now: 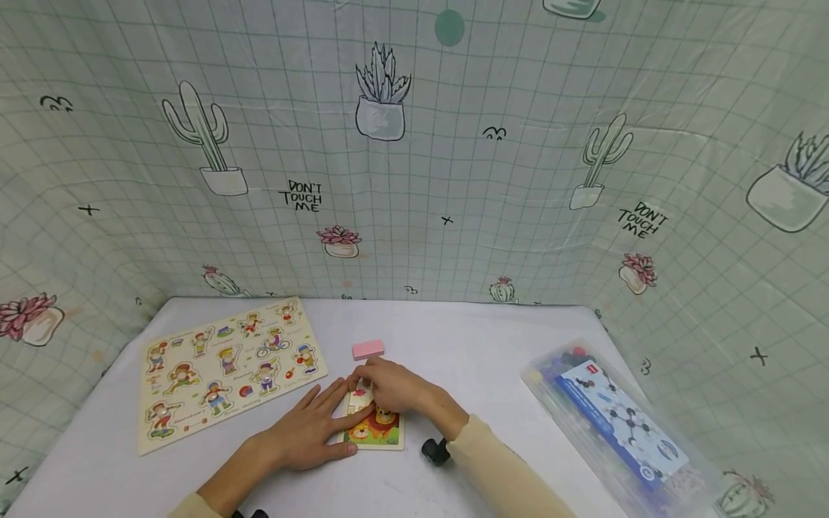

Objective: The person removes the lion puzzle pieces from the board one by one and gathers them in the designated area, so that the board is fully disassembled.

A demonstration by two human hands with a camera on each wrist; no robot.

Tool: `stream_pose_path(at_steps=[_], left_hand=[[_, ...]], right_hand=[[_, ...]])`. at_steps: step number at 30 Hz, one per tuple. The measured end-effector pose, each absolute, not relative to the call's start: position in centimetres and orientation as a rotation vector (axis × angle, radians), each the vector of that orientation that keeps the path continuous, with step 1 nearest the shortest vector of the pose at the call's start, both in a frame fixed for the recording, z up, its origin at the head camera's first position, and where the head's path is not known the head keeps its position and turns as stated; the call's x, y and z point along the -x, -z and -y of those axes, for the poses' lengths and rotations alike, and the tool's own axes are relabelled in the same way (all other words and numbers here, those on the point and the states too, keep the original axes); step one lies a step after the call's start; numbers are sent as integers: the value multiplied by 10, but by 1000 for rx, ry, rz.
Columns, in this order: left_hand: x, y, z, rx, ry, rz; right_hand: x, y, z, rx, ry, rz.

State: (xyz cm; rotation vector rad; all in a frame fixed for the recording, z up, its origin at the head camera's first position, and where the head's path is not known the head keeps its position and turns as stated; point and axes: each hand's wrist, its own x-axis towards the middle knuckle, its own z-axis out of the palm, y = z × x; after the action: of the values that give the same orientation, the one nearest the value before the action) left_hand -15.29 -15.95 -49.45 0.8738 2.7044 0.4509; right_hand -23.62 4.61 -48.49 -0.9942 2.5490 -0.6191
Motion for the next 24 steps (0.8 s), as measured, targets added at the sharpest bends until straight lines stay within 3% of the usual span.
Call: stream_pose_path(at_steps=[24], left_hand=[[153,494,159,-853,-467,-2692]], right_hand=[[237,485,-42,990,603,-2521]])
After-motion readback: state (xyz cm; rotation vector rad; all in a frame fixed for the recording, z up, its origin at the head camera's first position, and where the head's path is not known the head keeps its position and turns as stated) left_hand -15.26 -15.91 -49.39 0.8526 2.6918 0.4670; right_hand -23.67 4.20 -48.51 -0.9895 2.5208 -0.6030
